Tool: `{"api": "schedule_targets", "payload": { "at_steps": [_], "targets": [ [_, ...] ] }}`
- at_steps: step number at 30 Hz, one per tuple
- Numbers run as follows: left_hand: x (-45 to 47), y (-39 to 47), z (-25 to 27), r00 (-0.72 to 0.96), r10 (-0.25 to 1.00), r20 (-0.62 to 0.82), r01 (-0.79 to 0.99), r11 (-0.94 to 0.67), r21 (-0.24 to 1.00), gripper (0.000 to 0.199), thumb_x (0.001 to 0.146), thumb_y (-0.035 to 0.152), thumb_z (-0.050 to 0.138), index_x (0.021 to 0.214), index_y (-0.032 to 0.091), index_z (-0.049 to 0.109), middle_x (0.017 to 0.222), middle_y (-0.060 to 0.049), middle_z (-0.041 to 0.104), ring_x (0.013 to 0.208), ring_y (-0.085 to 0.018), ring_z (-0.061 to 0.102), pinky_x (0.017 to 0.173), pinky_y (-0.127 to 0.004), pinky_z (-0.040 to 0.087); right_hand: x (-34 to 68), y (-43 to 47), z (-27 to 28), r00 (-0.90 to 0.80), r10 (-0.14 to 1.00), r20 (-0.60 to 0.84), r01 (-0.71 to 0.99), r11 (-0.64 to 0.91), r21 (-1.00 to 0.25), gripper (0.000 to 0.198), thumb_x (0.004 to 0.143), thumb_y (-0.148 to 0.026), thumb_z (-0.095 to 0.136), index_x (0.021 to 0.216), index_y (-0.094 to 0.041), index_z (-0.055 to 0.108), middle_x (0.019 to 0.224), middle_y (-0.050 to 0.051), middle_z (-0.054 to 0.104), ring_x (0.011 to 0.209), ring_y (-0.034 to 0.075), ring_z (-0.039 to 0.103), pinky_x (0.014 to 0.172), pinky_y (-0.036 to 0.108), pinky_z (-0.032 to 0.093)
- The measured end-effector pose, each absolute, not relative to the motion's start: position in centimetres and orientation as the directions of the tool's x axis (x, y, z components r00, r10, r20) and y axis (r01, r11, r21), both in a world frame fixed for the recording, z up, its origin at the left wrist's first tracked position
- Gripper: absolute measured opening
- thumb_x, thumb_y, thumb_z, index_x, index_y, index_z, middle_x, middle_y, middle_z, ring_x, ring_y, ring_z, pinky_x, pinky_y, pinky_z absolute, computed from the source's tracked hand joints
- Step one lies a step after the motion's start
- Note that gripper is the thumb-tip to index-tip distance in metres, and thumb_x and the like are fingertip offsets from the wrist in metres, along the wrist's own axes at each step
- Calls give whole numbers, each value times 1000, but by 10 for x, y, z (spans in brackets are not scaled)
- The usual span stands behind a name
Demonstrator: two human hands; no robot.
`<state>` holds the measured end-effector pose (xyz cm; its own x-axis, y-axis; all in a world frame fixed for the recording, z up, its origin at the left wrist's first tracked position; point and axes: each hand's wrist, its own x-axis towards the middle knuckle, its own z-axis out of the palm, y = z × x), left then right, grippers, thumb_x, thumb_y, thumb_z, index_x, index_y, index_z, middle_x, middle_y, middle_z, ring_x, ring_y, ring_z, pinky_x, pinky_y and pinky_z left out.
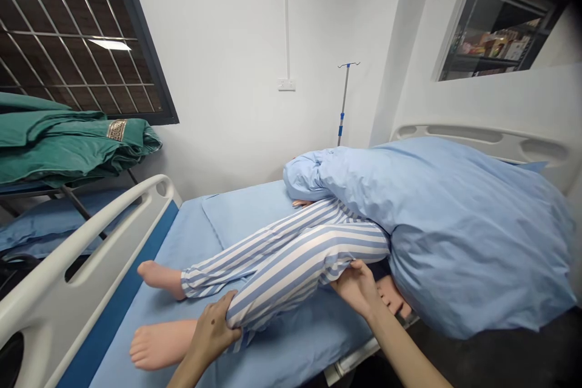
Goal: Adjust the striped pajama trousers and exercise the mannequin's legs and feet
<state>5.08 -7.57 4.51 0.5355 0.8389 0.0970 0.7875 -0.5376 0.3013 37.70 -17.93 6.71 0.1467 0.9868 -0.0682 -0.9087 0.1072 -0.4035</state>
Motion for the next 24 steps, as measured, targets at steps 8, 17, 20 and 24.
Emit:
{"api": "schedule_targets", "payload": {
  "at_steps": [8, 17, 20, 24],
  "targets": [
    [27, -71, 50, 528, 849, -4, 828, -514, 224, 60, 56, 18, 45, 115, 22, 46, 112, -2, 57, 100, -23, 51, 83, -29, 37, 372, -177, 49, 97, 989, -111, -915, 45, -400, 14, 63, -15, 46, 69, -19, 58, 77, -2, 65, 74, 14, 57, 75, 31, 42],
    [-13, -77, 43, 519, 842, -147, 855, -515, 63, 63, 54, 17, 41, 116, 22, 47, 117, -1, 54, 101, -21, 50, 85, -31, 34, 360, -173, -12, 82, 982, -170, -868, -13, -496, 20, 63, -15, 49, 79, -19, 60, 82, 0, 64, 80, 17, 57, 78, 34, 42],
    [-14, -79, 33, 506, 843, -183, 859, -511, 22, 64, 55, 17, 40, 118, 21, 46, 120, -3, 52, 104, -21, 49, 85, -31, 33, 361, -175, -26, 75, 976, -204, -854, -43, -519, 21, 62, -14, 49, 79, -19, 60, 80, 1, 64, 79, 17, 56, 77, 34, 42],
    [-18, -79, 29, 505, 835, -217, 851, -524, -39, 65, 55, 15, 40, 119, 21, 45, 120, -4, 52, 105, -21, 47, 85, -33, 31, 358, -176, -43, 64, 968, -241, -862, -67, -503, 16, 62, -12, 48, 71, -20, 58, 73, -2, 63, 72, 15, 56, 77, 33, 42]
  ]
}}
